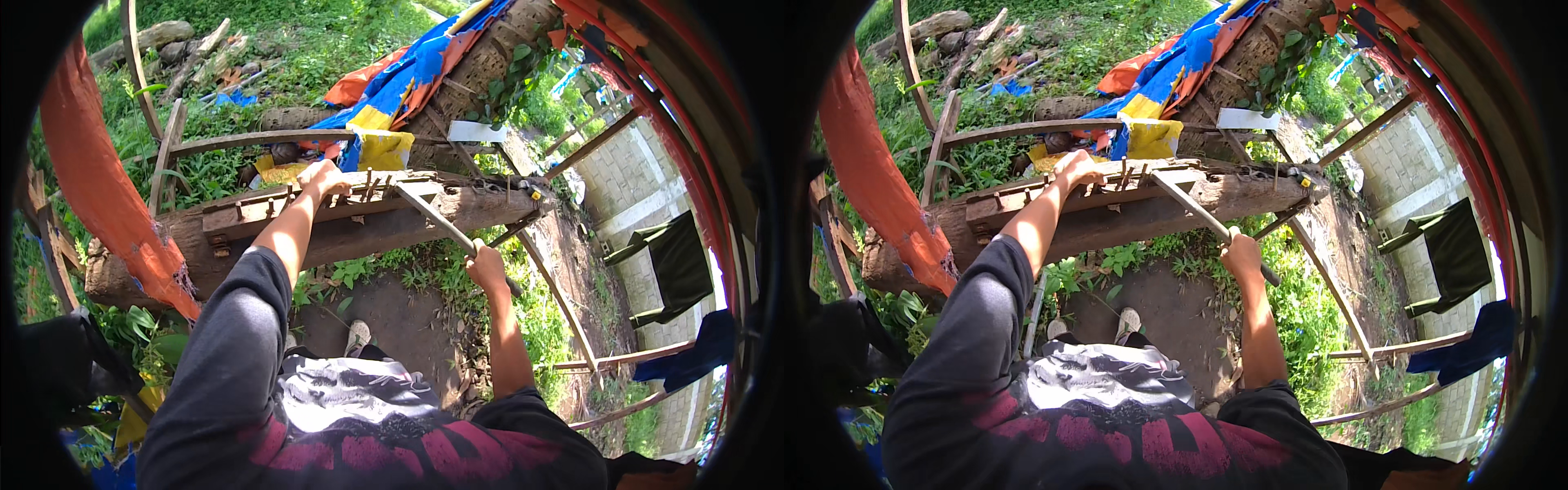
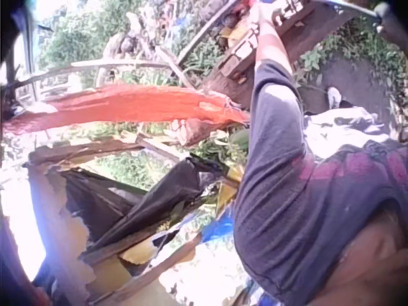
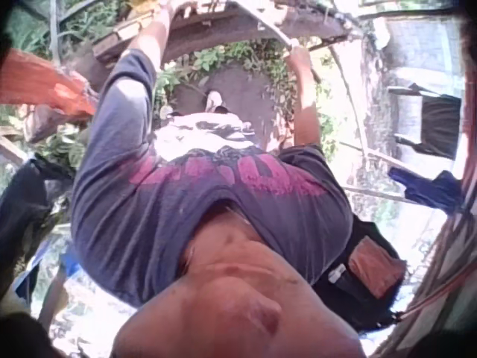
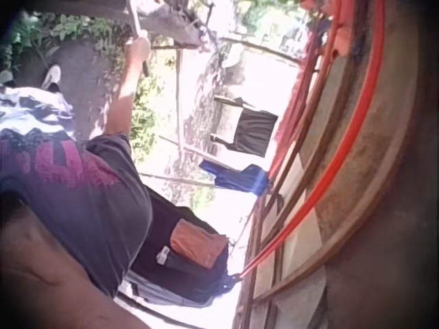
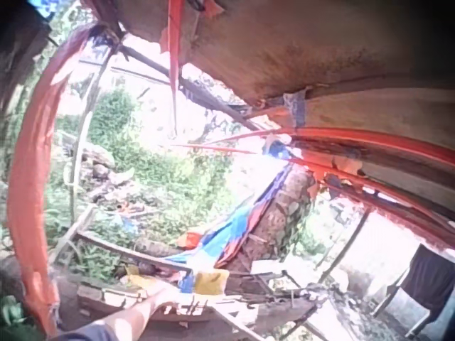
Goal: The person uses a metal file to shape a piece of wood clamped to a wooden workbench. They repeatedly file the wood's surface, repositioning the wood and adjusting their grip on the file as they work.
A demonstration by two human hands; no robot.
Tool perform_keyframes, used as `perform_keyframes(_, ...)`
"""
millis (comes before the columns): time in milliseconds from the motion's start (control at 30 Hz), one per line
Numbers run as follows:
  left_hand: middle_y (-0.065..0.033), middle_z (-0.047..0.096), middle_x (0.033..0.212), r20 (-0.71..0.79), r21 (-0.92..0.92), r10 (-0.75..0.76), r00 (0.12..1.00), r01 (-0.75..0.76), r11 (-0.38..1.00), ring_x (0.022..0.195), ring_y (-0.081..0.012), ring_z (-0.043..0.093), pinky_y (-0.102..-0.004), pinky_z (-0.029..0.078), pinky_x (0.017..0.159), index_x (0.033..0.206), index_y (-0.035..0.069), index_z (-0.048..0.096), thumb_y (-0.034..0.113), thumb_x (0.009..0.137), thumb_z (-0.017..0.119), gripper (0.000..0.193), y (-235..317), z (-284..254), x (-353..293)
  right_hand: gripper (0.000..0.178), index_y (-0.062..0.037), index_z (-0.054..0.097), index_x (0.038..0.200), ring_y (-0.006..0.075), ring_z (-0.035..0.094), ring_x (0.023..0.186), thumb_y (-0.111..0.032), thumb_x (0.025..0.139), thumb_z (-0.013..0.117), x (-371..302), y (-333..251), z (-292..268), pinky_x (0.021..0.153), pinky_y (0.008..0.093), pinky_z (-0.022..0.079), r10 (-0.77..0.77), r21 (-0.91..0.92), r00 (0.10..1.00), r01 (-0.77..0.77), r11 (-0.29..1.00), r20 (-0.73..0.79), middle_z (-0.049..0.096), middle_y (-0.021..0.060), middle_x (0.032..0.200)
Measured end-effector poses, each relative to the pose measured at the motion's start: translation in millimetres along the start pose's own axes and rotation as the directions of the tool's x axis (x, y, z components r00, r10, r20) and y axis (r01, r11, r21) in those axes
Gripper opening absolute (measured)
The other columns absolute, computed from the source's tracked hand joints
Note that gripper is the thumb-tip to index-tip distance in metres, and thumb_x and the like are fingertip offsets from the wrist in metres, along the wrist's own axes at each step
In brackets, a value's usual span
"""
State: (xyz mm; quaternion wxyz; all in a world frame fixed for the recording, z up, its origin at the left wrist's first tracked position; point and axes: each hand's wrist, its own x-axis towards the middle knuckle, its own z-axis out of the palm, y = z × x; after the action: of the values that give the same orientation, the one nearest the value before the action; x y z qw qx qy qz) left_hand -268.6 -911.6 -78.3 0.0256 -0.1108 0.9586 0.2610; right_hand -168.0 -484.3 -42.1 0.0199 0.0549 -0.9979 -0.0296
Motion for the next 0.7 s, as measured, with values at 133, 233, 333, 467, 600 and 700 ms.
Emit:
perform_keyframes(133, -0.0149, 0.066, 0.064, -0.008, -0.041, -0.022, 1.000, 0.022, 0.999, 0.060, -0.0268, 0.067, -0.0399, 0.052, 0.060, 0.069, 0.004, 0.071, 0.049, 0.059, 0.082, 0.048, -11.2, -8.6, -11.8, 0.029, -0.0062, 0.072, 0.100, 0.0168, 0.067, 0.058, -0.032, 0.087, 0.077, 7.6, 40.6, -36.0, 0.052, 0.0312, 0.052, -0.121, 0.484, 0.772, -0.260, 0.835, 0.624, 0.070, 0.0090, 0.071)
perform_keyframes(233, -0.0136, 0.070, 0.070, 0.028, -0.014, -0.084, 0.996, 0.084, 0.996, 0.067, -0.0283, 0.069, -0.0413, 0.054, 0.065, 0.073, 0.004, 0.073, 0.049, 0.058, 0.083, 0.048, -10.9, -17.0, -18.2, 0.032, -0.0058, 0.069, 0.106, 0.0083, 0.058, 0.050, -0.035, 0.094, 0.072, 10.8, 68.6, -26.3, 0.045, 0.0261, 0.046, -0.236, 0.512, 0.593, -0.353, 0.783, 0.770, 0.063, 0.0024, 0.062)
perform_keyframes(333, -0.0131, 0.073, 0.076, -0.031, 0.003, -0.113, 0.993, 0.113, 0.994, 0.071, -0.0295, 0.070, -0.0414, 0.056, 0.068, 0.076, 0.004, 0.075, 0.048, 0.057, 0.083, 0.049, -2.0, -16.5, -24.8, 0.030, -0.0046, 0.064, 0.111, 0.0087, 0.055, 0.048, -0.031, 0.097, 0.068, 6.2, 86.8, -19.7, 0.044, 0.0266, 0.044, -0.342, 0.597, 0.562, -0.365, 0.715, 0.753, 0.061, 0.0019, 0.062)
perform_keyframes(467, -0.0087, 0.072, 0.069, 0.006, 0.022, -0.147, 0.989, 0.147, 0.989, 0.065, -0.0235, 0.069, -0.0384, 0.054, 0.063, 0.078, 0.011, 0.078, 0.052, 0.058, 0.082, 0.046, -2.4, -23.1, -29.9, 0.047, 0.0007, 0.051, 0.133, 0.0117, 0.055, 0.049, -0.028, 0.099, 0.065, 2.3, 82.7, -24.5, 0.047, 0.0264, 0.044, -0.646, 0.793, 0.462, -0.401, 0.459, 0.608, 0.063, 0.0057, 0.073)
perform_keyframes(600, -0.0095, 0.075, 0.079, 0.076, -0.006, -0.106, 0.991, 0.107, 0.994, 0.076, -0.0264, 0.072, -0.0393, 0.056, 0.071, 0.077, 0.013, 0.078, 0.050, 0.062, 0.082, 0.040, -9.0, -21.4, -25.7, 0.060, 0.0007, 0.045, 0.138, 0.0116, 0.053, 0.044, -0.036, 0.097, 0.066, -20.7, 74.2, -31.6, 0.039, 0.0251, 0.041, -0.709, 0.765, 0.497, -0.638, 0.092, 0.500, 0.062, 0.0067, 0.068)
perform_keyframes(700, -0.0051, 0.073, 0.071, 0.108, 0.044, -0.086, 0.990, 0.081, 0.996, 0.068, -0.0225, 0.071, -0.0371, 0.056, 0.066, 0.076, 0.018, 0.080, 0.049, 0.065, 0.080, 0.034, -13.1, -20.0, -21.3, 0.066, -0.0004, 0.043, 0.140, 0.0110, 0.050, 0.039, -0.045, 0.096, 0.064, -24.6, 70.8, -48.3, 0.036, 0.0242, 0.039, -0.696, 0.682, 0.488, -0.731, 0.004, 0.527, 0.061, 0.0071, 0.067)
